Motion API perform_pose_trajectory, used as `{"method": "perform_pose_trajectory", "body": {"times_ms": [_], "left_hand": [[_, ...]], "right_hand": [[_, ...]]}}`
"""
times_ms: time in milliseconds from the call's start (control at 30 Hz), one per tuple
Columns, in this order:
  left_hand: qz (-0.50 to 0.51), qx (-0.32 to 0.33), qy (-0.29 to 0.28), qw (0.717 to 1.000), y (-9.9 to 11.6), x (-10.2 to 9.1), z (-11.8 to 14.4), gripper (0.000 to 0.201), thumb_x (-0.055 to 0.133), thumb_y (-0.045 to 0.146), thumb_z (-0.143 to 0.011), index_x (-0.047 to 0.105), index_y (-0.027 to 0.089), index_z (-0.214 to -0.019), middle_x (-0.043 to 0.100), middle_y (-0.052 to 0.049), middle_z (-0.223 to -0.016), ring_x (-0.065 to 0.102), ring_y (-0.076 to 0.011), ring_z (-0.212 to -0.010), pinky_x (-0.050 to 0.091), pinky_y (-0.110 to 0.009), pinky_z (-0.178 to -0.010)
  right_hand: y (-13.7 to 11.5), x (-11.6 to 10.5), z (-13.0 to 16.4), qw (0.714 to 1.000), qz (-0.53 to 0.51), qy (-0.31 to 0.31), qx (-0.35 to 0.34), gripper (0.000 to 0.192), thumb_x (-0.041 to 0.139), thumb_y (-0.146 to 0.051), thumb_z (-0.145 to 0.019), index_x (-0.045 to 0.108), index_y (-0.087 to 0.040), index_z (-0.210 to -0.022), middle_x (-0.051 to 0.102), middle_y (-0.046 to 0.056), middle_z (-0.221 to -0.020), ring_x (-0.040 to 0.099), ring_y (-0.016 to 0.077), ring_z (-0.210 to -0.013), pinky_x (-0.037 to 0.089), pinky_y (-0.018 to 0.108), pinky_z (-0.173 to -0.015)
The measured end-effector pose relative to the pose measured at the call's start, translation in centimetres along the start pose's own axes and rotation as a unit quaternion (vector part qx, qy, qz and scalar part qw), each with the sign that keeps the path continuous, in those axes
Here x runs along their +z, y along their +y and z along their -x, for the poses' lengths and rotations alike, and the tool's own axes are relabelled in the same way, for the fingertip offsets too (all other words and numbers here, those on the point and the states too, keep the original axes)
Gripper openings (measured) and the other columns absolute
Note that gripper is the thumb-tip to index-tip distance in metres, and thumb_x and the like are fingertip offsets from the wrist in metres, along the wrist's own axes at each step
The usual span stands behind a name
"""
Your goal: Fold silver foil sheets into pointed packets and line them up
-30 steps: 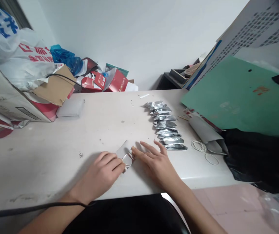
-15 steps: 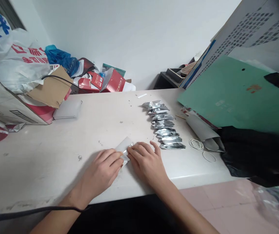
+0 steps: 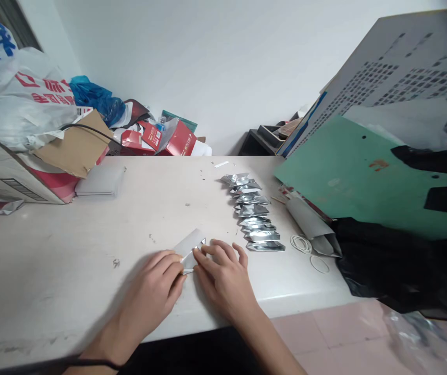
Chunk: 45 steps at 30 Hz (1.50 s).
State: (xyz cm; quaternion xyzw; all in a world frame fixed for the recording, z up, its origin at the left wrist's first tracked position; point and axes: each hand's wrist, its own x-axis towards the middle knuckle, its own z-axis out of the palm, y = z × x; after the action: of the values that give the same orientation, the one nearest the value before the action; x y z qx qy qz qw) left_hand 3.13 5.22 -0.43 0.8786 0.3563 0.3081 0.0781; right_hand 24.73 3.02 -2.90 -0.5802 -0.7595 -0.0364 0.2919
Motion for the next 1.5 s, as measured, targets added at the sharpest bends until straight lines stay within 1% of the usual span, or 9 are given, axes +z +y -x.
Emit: {"method": "perform_pose_trajectory", "body": {"times_ms": [133, 300, 400, 500, 600, 833, 1000, 1167, 1500], "left_hand": [[0.02, -0.084, 0.014, 0.996, -0.3, 0.3, 0.1, 0.011, 0.061, 0.019, -0.104, 0.066, 0.024, -0.095, 0.074, -0.007, -0.125, 0.066, -0.0285, -0.126, 0.062, -0.051, -0.103], [0.041, -0.154, 0.0, 0.987, -0.8, 0.2, 0.0, 0.021, 0.074, 0.025, -0.099, 0.068, 0.024, -0.079, 0.076, -0.004, -0.126, 0.063, -0.0291, -0.127, 0.06, -0.053, -0.104], [0.04, -0.162, -0.001, 0.986, -0.8, 0.2, 0.1, 0.02, 0.078, 0.026, -0.098, 0.071, 0.024, -0.08, 0.076, -0.004, -0.127, 0.062, -0.0295, -0.128, 0.059, -0.054, -0.104], [0.036, -0.152, 0.006, 0.988, -0.7, 0.2, 0.2, 0.014, 0.077, 0.026, -0.098, 0.073, 0.025, -0.085, 0.075, -0.005, -0.13, 0.061, -0.0294, -0.13, 0.057, -0.053, -0.106], [0.035, -0.146, 0.005, 0.989, -0.6, 0.3, 0.1, 0.011, 0.075, 0.026, -0.1, 0.074, 0.025, -0.089, 0.074, -0.005, -0.133, 0.06, -0.0296, -0.131, 0.057, -0.053, -0.107], [0.021, -0.17, 0.022, 0.985, -0.7, 1.0, -0.4, 0.024, 0.081, 0.029, -0.097, 0.07, 0.023, -0.076, 0.076, -0.004, -0.129, 0.06, -0.031, -0.129, 0.057, -0.056, -0.106], [0.007, -0.182, 0.062, 0.981, -0.5, 1.7, -0.6, 0.028, 0.084, 0.03, -0.093, 0.069, 0.024, -0.07, 0.078, -0.005, -0.124, 0.062, -0.0319, -0.125, 0.058, -0.056, -0.103], [-0.009, -0.203, 0.06, 0.977, -0.4, 1.9, -0.7, 0.033, 0.089, 0.029, -0.087, 0.066, 0.024, -0.064, 0.078, -0.005, -0.125, 0.061, -0.0349, -0.126, 0.058, -0.059, -0.102], [0.01, -0.207, 0.062, 0.976, -0.6, 1.8, -0.6, 0.034, 0.089, 0.035, -0.088, 0.068, 0.024, -0.064, 0.078, -0.005, -0.125, 0.06, -0.0357, -0.127, 0.057, -0.062, -0.101]], "right_hand": [[0.3, -0.3, 0.6, 1.0, -0.012, -0.003, -0.016, 0.022, 0.069, -0.036, -0.106, 0.078, -0.039, -0.126, 0.079, 0.003, -0.126, 0.062, 0.029, -0.134, 0.029, 0.053, -0.119], [0.7, -0.3, 1.2, 0.999, -0.036, -0.001, -0.008, 0.021, 0.065, -0.035, -0.107, 0.08, -0.042, -0.12, 0.078, 0.003, -0.128, 0.059, 0.0328, -0.138, 0.028, 0.061, -0.119], [0.4, 0.2, 1.0, 0.999, -0.03, -0.009, 0.02, 0.023, 0.062, -0.032, -0.108, 0.082, -0.041, -0.114, 0.079, 0.003, -0.124, 0.061, 0.0325, -0.134, 0.03, 0.061, -0.117], [-0.1, 1.0, 0.4, 0.996, -0.054, 0.031, 0.057, 0.023, 0.062, -0.032, -0.107, 0.083, -0.034, -0.098, 0.079, 0.005, -0.109, 0.064, 0.0311, -0.125, 0.028, 0.059, -0.118], [-0.4, 1.4, 0.1, 0.992, -0.087, 0.06, 0.069, 0.024, 0.062, -0.034, -0.107, 0.082, -0.032, -0.093, 0.079, 0.006, -0.102, 0.065, 0.0313, -0.122, 0.026, 0.06, -0.119], [-0.1, 0.6, 0.4, 0.998, -0.061, 0.022, 0.014, 0.013, 0.066, -0.03, -0.106, 0.079, -0.03, -0.105, 0.077, 0.007, -0.113, 0.063, 0.0309, -0.128, 0.038, 0.052, -0.109], [-0.3, 0.9, 0.5, 0.998, -0.041, 0.047, -0.01, 0.01, 0.065, -0.025, -0.105, 0.075, -0.026, -0.108, 0.074, 0.01, -0.113, 0.061, 0.0331, -0.13, 0.045, 0.052, -0.108], [0.1, 0.3, 0.0, 0.994, -0.08, -0.003, -0.078, 0.02, 0.058, -0.019, -0.109, 0.074, -0.024, -0.12, 0.076, 0.011, -0.118, 0.07, 0.0282, -0.121, 0.058, 0.046, -0.1], [2.6, -1.5, 0.6, 0.979, -0.101, -0.084, -0.155, 0.051, 0.053, -0.009, -0.107, 0.066, -0.033, -0.15, 0.071, 0.01, -0.145, 0.062, 0.0289, -0.143, 0.059, 0.055, -0.113]]}}
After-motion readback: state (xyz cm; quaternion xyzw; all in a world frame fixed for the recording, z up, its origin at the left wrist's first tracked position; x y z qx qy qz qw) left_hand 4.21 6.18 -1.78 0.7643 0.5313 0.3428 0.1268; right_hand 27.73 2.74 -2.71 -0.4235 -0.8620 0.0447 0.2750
